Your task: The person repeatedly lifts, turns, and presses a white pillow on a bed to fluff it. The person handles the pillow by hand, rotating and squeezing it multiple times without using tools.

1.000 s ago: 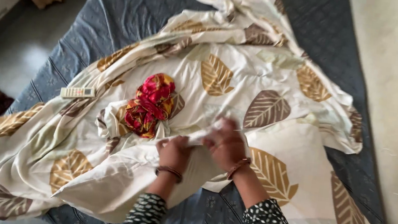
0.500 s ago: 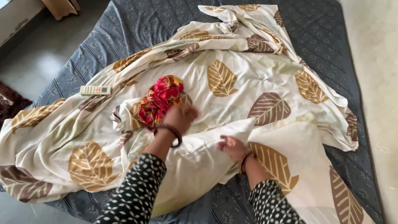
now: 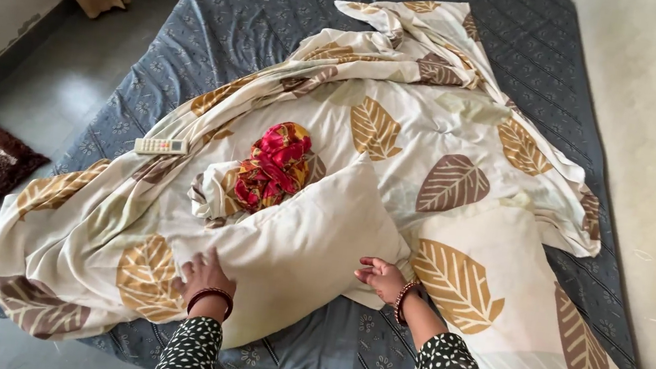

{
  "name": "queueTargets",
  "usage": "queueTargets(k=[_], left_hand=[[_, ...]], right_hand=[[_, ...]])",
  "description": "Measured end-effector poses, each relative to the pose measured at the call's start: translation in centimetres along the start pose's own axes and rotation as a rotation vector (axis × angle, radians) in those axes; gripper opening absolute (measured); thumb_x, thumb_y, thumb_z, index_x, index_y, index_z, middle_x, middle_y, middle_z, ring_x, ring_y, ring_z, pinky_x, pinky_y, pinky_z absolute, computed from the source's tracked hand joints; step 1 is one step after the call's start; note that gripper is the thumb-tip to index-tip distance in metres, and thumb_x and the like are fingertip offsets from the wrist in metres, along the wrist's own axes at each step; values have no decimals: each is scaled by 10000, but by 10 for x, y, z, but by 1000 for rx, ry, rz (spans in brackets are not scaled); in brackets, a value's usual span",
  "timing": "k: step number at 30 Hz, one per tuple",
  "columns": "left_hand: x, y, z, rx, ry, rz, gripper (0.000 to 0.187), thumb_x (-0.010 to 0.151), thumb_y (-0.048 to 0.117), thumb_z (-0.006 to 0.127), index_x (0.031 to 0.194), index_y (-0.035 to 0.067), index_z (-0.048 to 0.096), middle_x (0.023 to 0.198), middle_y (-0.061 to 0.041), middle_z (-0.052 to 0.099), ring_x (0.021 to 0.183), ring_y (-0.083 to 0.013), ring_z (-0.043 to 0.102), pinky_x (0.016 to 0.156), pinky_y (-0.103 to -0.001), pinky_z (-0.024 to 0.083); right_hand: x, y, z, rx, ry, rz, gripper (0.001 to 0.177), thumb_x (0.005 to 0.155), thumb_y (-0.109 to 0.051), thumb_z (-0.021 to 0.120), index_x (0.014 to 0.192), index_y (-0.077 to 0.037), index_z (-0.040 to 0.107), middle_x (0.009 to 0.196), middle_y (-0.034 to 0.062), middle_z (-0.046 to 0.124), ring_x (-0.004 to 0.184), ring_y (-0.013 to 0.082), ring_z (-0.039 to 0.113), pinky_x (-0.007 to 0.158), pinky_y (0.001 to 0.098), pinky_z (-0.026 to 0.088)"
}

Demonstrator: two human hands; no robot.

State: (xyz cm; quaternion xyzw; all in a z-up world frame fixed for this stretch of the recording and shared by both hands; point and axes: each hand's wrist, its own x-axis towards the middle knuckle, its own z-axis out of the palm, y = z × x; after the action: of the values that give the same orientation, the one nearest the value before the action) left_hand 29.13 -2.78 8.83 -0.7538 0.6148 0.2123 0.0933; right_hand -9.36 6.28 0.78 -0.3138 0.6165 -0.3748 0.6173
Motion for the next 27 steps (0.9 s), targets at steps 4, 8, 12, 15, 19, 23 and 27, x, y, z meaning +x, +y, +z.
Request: queueTargets(k=[4,8,12,15,19,23,27], left_hand=[[5,-17,-7,-350,63,-292,1042,774,510,837,1599,217,271,1640,-119,271,1518,-346,239,1188,-562,245],[24,-51,30,-676,-62,-515,1101,784,499,856,1613,105,247,1668,-190,253,1531,-388,261,1220,-554,271],[28,-74,77,-980,-116,-573,1265,731,386,899,1637,80,71,1662,-257,173,1520,-422,239,1228,-530,229],[38,-76,95,-1030,-243,-575,1386,708,390,916,1648,80,-54,1638,-309,203,1515,-426,277,1244,-505,243],[42,-68,97,-1017,-254,-503,1312,659,413,986,1570,-72,177,1524,-332,396,1395,-413,449,1154,-479,381],[36,-35,56,-1052,-347,-267,824,693,494,862,1227,-114,703,1126,-256,766,983,-338,738,865,-406,569],[19,19,-11,-1151,-259,-75,574,750,408,837,1032,-90,790,903,-197,777,796,-281,710,735,-396,541]], right_hand=[[11,1,9,-69,13,-27,523,897,-89,748,1380,-5,563,1133,81,698,1041,102,657,898,246,539],[8,-4,15,-105,14,6,518,895,-115,745,1376,-29,575,1116,48,689,995,118,626,832,271,505],[-5,-5,22,-150,6,8,519,887,-114,759,1369,-35,585,1123,55,693,1064,118,651,932,256,550],[-16,2,18,-197,26,53,543,877,-115,773,1381,-59,578,1143,57,691,1082,118,644,945,265,539],[-20,11,15,-177,58,72,590,821,-87,794,1373,-55,589,1137,55,682,1092,137,658,972,283,565],[-25,-6,40,-382,39,63,847,718,-254,895,1449,-77,506,1286,97,656,1176,196,639,1011,346,554],[-49,-71,85,-886,103,-158,1311,524,-337,1031,1557,-86,264,1525,205,422,1344,374,459,1057,423,429]])
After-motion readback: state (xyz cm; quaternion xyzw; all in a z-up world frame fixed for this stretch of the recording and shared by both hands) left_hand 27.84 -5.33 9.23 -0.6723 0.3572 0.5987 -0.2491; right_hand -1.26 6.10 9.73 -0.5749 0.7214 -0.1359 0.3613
